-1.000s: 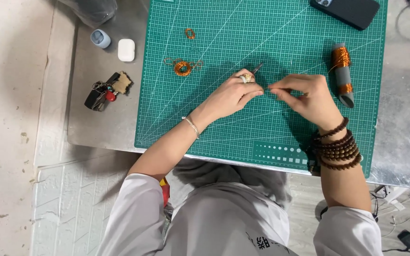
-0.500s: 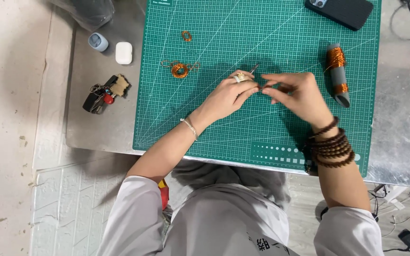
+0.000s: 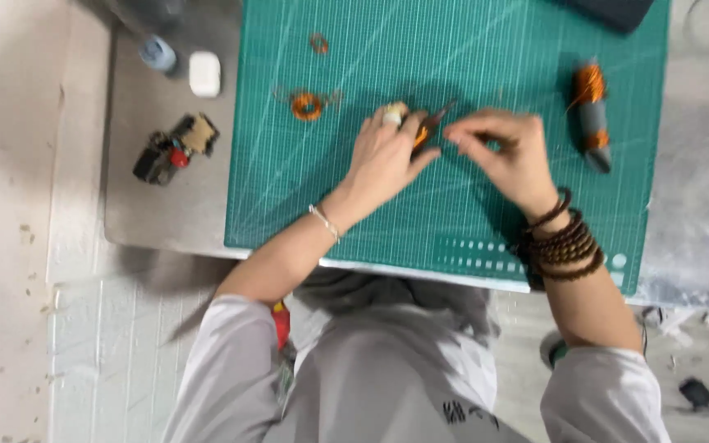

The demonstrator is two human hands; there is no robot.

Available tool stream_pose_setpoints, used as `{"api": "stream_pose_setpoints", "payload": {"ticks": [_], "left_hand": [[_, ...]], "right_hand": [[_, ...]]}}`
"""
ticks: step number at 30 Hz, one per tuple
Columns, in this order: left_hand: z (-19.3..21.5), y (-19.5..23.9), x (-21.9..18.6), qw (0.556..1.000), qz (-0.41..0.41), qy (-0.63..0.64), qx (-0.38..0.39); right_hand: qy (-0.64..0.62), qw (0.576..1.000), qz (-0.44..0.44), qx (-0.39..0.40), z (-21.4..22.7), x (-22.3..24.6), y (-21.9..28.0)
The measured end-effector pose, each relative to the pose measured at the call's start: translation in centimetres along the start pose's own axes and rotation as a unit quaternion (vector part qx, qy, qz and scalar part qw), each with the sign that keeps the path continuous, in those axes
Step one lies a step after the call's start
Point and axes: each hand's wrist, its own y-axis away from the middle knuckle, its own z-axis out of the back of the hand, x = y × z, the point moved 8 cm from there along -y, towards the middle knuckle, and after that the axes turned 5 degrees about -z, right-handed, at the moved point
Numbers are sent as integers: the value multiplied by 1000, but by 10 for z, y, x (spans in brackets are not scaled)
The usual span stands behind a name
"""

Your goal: Winding thin copper wire around a cylindrical core and using a small tool to adjust the coils.

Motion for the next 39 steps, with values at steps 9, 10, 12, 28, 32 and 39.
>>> {"api": "stream_pose_setpoints", "payload": {"ticks": [9, 10, 12, 28, 32, 39], "left_hand": [[-13, -4, 0, 997, -38, 72, 5], [-13, -4, 1, 997, -40, 60, -1], [-10, -4, 0, 998, -43, 50, -5], [-3, -3, -4, 996, -45, 78, 4], [-5, -4, -1, 996, -37, 84, -3], [-5, -4, -1, 994, -31, 102, -1]], "right_hand": [[9, 1000, -10, -15, 5, -7, 7], [9, 1000, -5, -15, 5, -7, 7], [8, 1000, -3, -16, 6, -8, 7], [-69, 996, -36, -34, 9, -23, 7], [-94, 993, -57, -37, 8, -36, 8], [94, 995, -20, 40, 8, -18, 9]]}}
